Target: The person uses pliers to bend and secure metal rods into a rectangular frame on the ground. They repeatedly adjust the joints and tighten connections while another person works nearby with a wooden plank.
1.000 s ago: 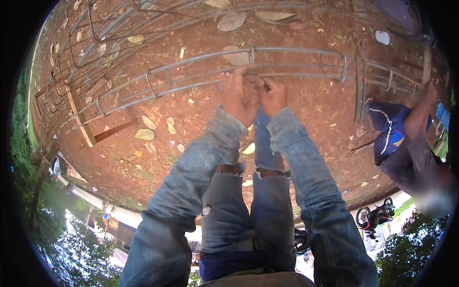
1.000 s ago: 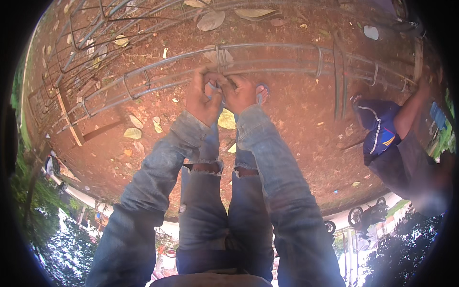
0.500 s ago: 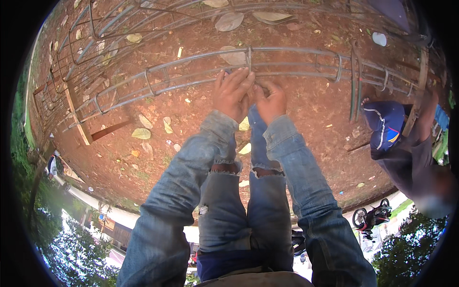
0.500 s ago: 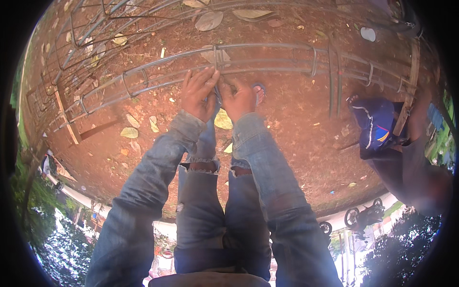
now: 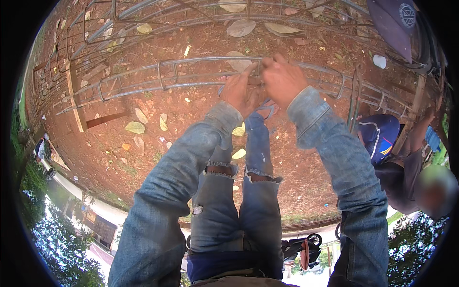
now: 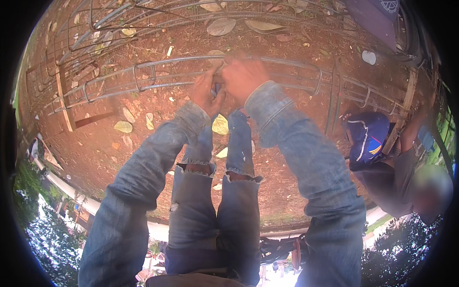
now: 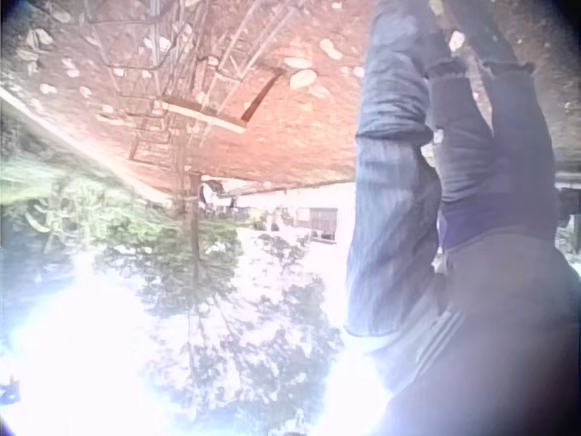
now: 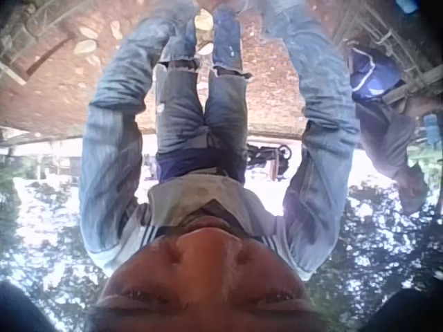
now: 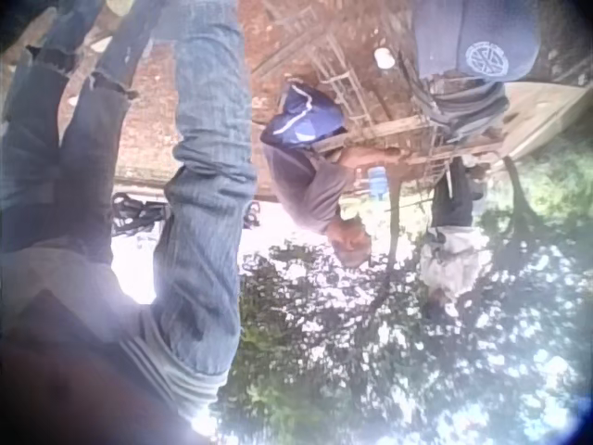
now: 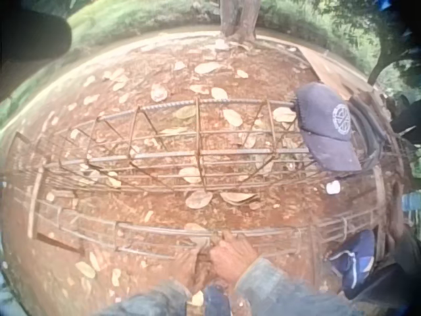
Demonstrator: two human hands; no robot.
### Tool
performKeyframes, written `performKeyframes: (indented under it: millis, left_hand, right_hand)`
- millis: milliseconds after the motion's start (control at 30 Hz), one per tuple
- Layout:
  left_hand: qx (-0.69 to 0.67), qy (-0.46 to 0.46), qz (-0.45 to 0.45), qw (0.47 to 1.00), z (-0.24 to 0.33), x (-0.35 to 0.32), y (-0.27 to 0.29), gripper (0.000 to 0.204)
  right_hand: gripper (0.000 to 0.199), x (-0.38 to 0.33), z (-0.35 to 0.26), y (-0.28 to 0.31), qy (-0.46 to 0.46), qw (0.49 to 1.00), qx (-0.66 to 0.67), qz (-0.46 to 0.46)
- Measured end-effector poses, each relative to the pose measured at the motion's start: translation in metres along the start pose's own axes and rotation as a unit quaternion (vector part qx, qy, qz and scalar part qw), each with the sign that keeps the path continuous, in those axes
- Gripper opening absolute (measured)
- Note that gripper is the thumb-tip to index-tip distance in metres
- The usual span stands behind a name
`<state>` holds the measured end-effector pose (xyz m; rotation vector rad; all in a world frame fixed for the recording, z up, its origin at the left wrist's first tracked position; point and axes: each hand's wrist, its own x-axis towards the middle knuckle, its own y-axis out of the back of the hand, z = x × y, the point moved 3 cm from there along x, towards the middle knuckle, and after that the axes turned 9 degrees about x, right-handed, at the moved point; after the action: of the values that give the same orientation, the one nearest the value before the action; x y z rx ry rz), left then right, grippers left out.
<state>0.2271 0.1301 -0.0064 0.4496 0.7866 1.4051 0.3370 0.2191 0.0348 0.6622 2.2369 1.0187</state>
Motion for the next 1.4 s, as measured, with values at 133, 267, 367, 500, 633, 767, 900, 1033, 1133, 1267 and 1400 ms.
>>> performKeyframes:
  millis: [133,267,367,500,633,767,900,1033,1133,1267,1400]
  left_hand:
    - [-0.006,-0.011,-0.006,1.000,0.002,0.000,0.001,0.046]
    - [-0.029,-0.046,0.004,0.999,0.003,0.002,0.004,0.031]
    - [-0.037,-0.024,-0.015,0.999,0.007,0.004,0.005,0.022]
    - [-0.016,-0.081,0.002,0.997,0.004,0.006,0.001,0.025]
    - [0.038,-0.042,0.015,0.998,0.019,0.007,-0.004,0.029]
    - [0.090,-0.063,0.063,0.992,0.022,0.002,-0.010,0.028]
    - [0.087,-0.140,0.107,0.981,0.011,-0.004,-0.009,0.025]
    - [0.077,-0.141,0.099,0.982,0.019,-0.004,-0.013,0.023]
    - [0.095,-0.119,0.076,0.985,0.022,-0.003,-0.012,0.020]
    - [0.098,-0.132,0.066,0.984,0.015,-0.001,-0.005,0.013]
    - [-0.006,-0.081,0.023,0.996,0.016,0.003,-0.006,0.009]
  right_hand:
    - [0.020,-0.016,0.027,-0.005,-0.134,0.981,0.141,0.021]
    - [0.024,-0.037,0.015,-0.015,-0.280,0.945,0.166,0.036]
    - [0.021,-0.044,0.013,-0.015,-0.373,0.901,0.215,0.045]
    - [0.020,-0.044,0.012,-0.013,-0.272,0.939,0.169,0.122]
    - [0.015,-0.043,0.017,-0.005,-0.130,0.975,0.044,0.173]
    - [0.012,-0.034,0.021,-0.007,-0.180,0.983,0.008,0.025]
    - [0.013,-0.011,0.010,0.017,-0.174,0.982,0.014,-0.075]
    - [0.013,0.006,0.012,0.021,-0.165,0.980,0.020,-0.107]
    - [0.013,0.012,0.012,0.022,-0.172,0.975,0.033,-0.139]
    - [0.017,-0.011,0.020,0.015,-0.241,0.952,0.127,-0.141]
    - [0.022,-0.074,0.007,-0.036,-0.358,0.875,0.321,0.057]
